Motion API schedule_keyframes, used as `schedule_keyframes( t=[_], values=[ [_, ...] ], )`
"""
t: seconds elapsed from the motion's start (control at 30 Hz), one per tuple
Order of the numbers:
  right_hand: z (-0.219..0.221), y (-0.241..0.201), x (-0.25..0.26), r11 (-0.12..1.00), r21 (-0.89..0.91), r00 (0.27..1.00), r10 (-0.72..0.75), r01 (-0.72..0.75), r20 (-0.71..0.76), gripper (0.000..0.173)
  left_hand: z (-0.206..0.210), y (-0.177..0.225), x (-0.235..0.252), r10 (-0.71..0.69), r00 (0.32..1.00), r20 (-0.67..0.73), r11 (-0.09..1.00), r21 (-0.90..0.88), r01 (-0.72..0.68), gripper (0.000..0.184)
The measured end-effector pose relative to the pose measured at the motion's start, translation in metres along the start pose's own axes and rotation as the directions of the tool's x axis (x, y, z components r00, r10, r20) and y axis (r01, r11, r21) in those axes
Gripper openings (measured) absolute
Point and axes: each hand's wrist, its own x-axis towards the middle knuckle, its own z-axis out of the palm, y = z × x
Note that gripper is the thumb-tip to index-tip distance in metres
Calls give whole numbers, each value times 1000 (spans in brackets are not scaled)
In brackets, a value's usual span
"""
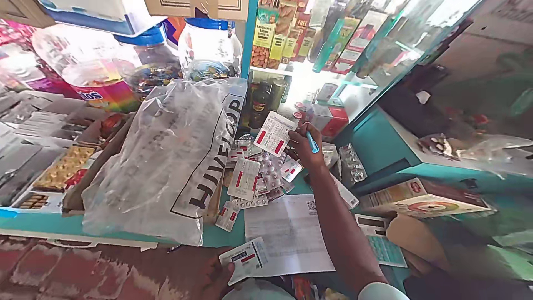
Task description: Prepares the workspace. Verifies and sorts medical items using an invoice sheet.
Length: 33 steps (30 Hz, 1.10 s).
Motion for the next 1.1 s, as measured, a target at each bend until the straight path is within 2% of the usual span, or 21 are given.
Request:
schedule_keyframes(
  t=[0.2,0.3,0.33,0.4,0.5,0.57,0.63,0.7,0.8,0.87,1.0,1.07,1.1],
  values=[
    [-11,2,-13,992,115,998,-38,43,-40,26,6,1,9,-24,999,-21,1000,17,25,33],
    [-17,9,-14,991,101,995,-77,84,-70,25,9,-1,11,-29,999,-24,999,26,30,33],
    [-18,12,-13,993,50,990,-101,106,-103,25,7,-3,10,-26,999,-19,999,31,26,33],
    [-22,12,-13,970,-210,975,-157,122,-158,22,5,-5,10,-11,999,-32,998,65,13,31],
    [-35,4,-18,743,-667,953,-234,47,-193,23,9,-4,9,-38,995,-90,997,59,43,24],
    [-43,3,-15,619,-785,975,-164,-18,-152,21,14,2,7,-101,984,-148,993,39,108,23],
    [-52,3,-7,557,-827,993,-26,-79,-112,16,18,6,5,-172,968,-182,985,-12,172,24],
    [-63,1,-3,528,-847,998,12,-59,-62,13,18,6,4,-197,965,-173,980,-59,190,27],
    [-78,-10,-10,488,-872,997,80,-30,10,13,16,3,6,-154,974,-168,988,-6,155,32],
    [-81,-12,-16,394,-915,991,128,-86,-38,13,14,0,10,-122,980,-158,991,27,128,38],
    [-72,-8,-14,307,-918,967,52,-252,-248,25,19,-3,23,-54,993,-107,998,13,55,39],
    [-66,-9,-16,332,-907,962,2,-259,-274,31,24,-4,34,9,997,-76,997,82,-3,38],
    [-63,-12,-21,379,-899,967,-33,-221,-252,34,29,-3,41,41,997,-59,991,128,-33,37]
  ],
)
